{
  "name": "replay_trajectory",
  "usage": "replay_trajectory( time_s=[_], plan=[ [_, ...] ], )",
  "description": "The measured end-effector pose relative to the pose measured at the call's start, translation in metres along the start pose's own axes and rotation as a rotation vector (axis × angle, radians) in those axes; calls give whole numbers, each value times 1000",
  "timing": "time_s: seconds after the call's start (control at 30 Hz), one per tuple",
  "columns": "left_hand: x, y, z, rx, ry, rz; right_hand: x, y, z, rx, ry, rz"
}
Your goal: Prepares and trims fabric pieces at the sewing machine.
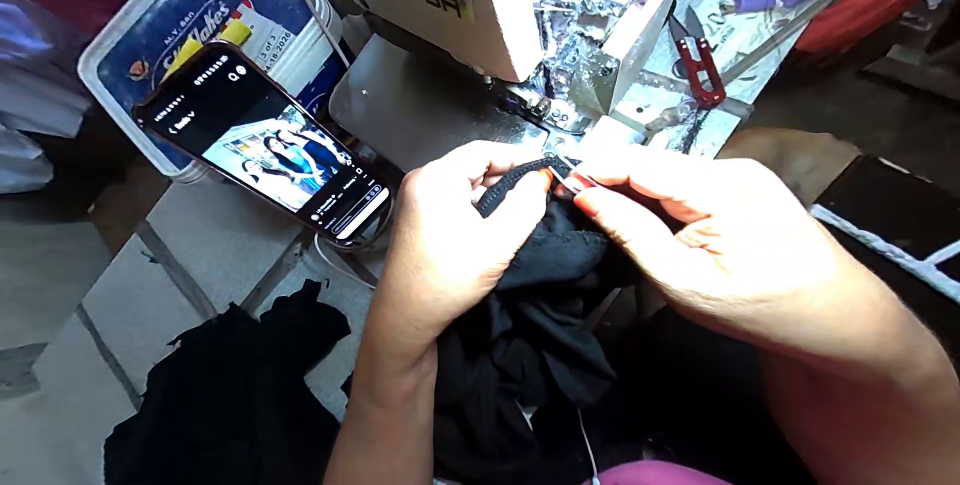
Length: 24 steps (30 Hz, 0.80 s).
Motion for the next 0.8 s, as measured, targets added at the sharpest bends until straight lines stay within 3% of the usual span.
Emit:
replay_trajectory(
  time_s=[0.8],
  plan=[
    [0, 0, -1, 10, 23, -7, 6, 5, -6, 22, -51, -26]
  ],
)
Point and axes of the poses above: each hand's wrist, its own z-axis away from the middle knuckle, its own x-axis out of the palm, y = z × x, the point moved 10 cm from there along -z, towards the middle knuckle, and after that the axes turned 8 degrees about z, right-handed, at the moved point
